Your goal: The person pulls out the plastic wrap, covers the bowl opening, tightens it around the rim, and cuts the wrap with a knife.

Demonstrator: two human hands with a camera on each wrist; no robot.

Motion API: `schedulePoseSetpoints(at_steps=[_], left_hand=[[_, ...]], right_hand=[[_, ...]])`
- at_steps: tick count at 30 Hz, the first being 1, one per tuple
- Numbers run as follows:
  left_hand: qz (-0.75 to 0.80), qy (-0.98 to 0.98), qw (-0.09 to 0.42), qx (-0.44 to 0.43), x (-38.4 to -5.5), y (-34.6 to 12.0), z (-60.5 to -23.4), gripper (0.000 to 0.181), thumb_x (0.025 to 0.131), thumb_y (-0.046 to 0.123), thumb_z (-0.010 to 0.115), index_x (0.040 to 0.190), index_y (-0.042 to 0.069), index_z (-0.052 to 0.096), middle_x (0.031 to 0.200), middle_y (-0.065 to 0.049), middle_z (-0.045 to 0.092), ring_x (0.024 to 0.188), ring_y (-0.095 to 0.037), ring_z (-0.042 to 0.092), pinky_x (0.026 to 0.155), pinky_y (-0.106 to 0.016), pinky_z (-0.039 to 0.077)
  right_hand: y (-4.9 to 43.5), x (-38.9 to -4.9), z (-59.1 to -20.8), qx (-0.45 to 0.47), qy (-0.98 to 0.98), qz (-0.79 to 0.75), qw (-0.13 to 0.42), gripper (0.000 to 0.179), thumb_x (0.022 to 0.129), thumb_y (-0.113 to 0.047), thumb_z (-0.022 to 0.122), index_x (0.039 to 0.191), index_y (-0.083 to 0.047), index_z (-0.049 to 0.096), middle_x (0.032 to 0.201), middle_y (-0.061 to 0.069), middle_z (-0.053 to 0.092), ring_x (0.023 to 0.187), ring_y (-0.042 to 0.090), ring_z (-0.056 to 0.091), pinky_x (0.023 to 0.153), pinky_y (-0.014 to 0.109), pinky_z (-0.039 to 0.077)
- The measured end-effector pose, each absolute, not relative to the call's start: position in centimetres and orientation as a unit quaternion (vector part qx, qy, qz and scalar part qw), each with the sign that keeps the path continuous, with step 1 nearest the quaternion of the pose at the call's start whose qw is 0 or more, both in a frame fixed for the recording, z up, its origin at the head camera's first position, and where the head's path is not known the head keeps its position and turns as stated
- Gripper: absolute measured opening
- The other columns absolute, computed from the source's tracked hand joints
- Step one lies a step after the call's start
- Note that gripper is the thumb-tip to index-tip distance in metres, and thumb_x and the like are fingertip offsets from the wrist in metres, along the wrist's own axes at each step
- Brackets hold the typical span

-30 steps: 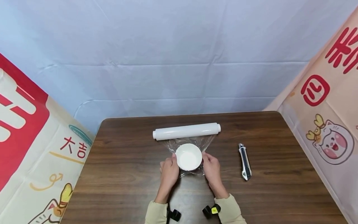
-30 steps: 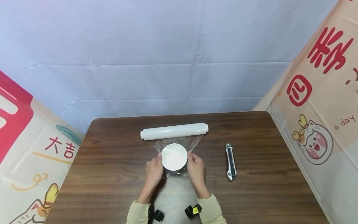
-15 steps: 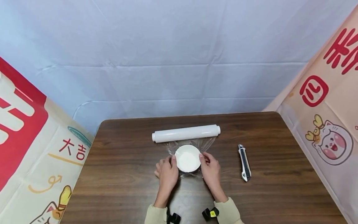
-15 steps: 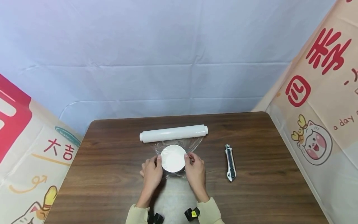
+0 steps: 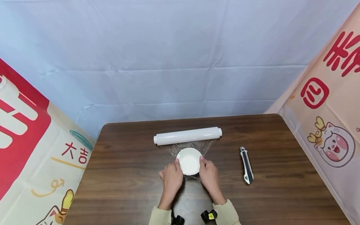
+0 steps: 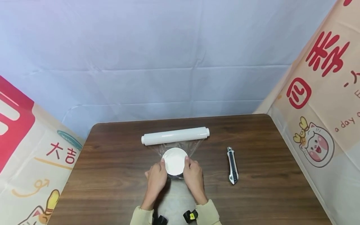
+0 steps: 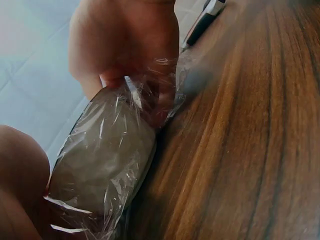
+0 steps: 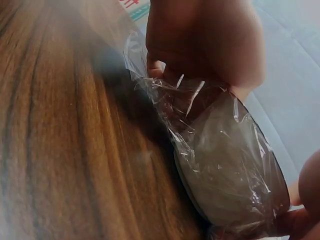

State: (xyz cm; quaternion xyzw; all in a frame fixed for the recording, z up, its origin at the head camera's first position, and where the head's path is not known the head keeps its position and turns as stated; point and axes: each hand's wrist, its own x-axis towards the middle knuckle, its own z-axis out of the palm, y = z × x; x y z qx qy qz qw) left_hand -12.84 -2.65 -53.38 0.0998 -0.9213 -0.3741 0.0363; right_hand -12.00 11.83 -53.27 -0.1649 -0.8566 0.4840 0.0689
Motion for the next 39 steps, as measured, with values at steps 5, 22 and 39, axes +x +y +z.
schedulePoseSetpoints(at_steps=[5,22,39], left_hand=[[-0.411,-0.905,0.016,0.108,-12.9,-3.2,-53.7,0.047,0.112,0.034,0.046,0.088,0.005,0.075,0.096,-0.017,0.073,0.099,-0.039,0.067,0.085,-0.05,0.037],[-0.421,-0.9,0.057,0.102,-12.7,-2.9,-54.3,0.056,0.112,0.029,0.043,0.062,0.01,0.059,0.081,-0.014,0.07,0.088,-0.035,0.062,0.085,-0.051,0.048],[-0.483,-0.868,0.094,0.069,-13.1,-3.8,-55.5,0.051,0.111,0.043,0.049,0.077,0.013,0.071,0.079,-0.008,0.07,0.075,-0.021,0.065,0.063,-0.038,0.049]], right_hand=[[12.0,-12.2,-53.6,-0.166,-0.854,0.491,0.047,0.056,0.112,-0.035,0.044,0.061,-0.013,0.044,0.078,0.014,0.064,0.076,0.028,0.061,0.071,0.044,0.05],[13.3,-14.5,-58.8,-0.15,-0.876,0.456,0.036,0.055,0.112,-0.048,0.039,0.085,-0.015,0.073,0.103,0.016,0.077,0.1,0.035,0.072,0.08,0.05,0.055],[12.8,-13.0,-54.9,-0.154,-0.861,0.469,0.124,0.043,0.106,-0.038,0.057,0.091,-0.006,0.082,0.094,0.019,0.078,0.089,0.039,0.072,0.077,0.051,0.055]])
